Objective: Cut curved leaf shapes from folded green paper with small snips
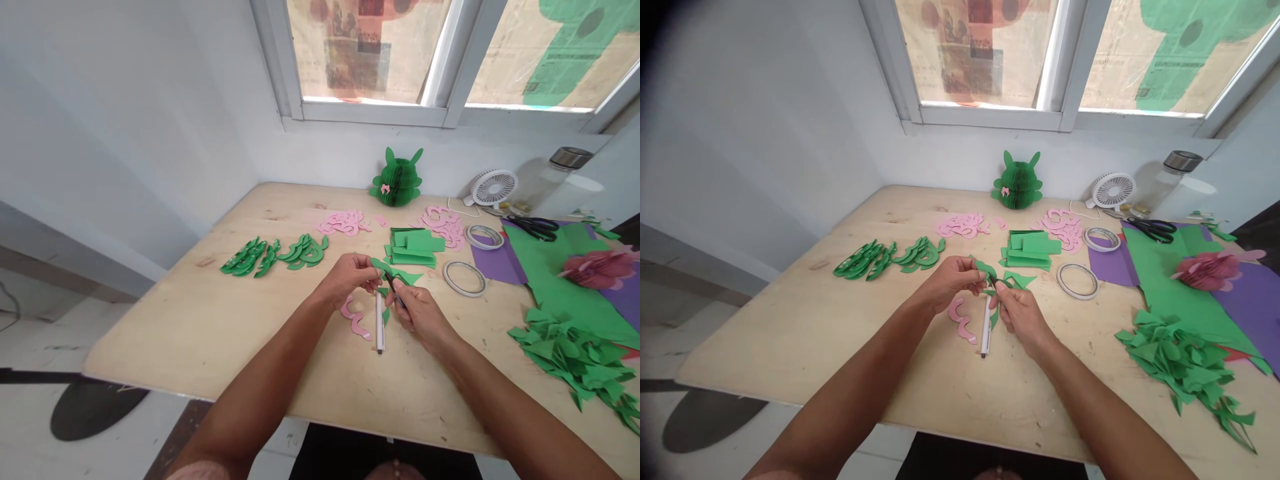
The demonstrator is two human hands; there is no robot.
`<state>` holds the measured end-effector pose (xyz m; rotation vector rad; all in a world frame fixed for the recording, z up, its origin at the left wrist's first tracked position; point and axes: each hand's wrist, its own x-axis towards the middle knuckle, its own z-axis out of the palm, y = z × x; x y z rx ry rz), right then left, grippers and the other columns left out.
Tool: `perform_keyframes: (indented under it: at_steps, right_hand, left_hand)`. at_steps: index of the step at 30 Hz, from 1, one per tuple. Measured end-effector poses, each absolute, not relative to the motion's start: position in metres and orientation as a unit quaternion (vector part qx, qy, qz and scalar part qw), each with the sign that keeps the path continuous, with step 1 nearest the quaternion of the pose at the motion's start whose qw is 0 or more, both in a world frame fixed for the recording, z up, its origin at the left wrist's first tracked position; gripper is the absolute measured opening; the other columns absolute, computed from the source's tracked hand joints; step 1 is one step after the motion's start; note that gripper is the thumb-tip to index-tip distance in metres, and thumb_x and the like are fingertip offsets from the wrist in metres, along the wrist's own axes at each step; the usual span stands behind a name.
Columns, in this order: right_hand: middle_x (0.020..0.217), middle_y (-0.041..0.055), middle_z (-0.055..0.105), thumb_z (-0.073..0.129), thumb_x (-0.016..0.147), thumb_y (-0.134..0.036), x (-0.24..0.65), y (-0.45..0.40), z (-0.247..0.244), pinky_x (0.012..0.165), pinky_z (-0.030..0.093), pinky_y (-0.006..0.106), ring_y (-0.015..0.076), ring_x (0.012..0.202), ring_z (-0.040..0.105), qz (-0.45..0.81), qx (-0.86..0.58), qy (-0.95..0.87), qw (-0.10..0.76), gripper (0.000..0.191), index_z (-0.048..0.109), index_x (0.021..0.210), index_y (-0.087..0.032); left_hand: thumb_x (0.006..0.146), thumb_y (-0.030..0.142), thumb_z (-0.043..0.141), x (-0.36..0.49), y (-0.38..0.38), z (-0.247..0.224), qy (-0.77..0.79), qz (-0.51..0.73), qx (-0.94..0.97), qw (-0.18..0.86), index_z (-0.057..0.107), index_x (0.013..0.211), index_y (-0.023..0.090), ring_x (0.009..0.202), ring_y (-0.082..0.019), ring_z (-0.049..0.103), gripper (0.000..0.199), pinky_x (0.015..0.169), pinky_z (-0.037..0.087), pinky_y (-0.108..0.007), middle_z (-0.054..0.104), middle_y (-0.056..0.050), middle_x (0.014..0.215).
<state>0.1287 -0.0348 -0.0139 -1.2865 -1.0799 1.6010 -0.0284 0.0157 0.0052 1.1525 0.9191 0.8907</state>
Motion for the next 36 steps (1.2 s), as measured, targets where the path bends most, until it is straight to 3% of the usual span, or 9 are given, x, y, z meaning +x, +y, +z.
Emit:
perform_keyframes:
  at_steps: [36]
  right_hand:
    - [0.036, -0.0092, 0.029, 0.051, 0.079, -0.058, 0.134, -0.032, -0.017, 0.036, 0.011, 0.022, 0.005, 0.033, 0.019, 0.614, -0.51, -0.485, 0.358, 0.047, 0.059, 0.064, -0.014]
  left_hand:
    - [0.064, 0.015, 0.063, -0.042, 0.022, 0.006, 0.386, 0.322, 0.545, 0.671, 0.059, 0.06, 0.012, 0.05, -0.009, 0.055, 0.007, 0.052, 0.044, -0.022, 0.062, -0.003, 0.055]
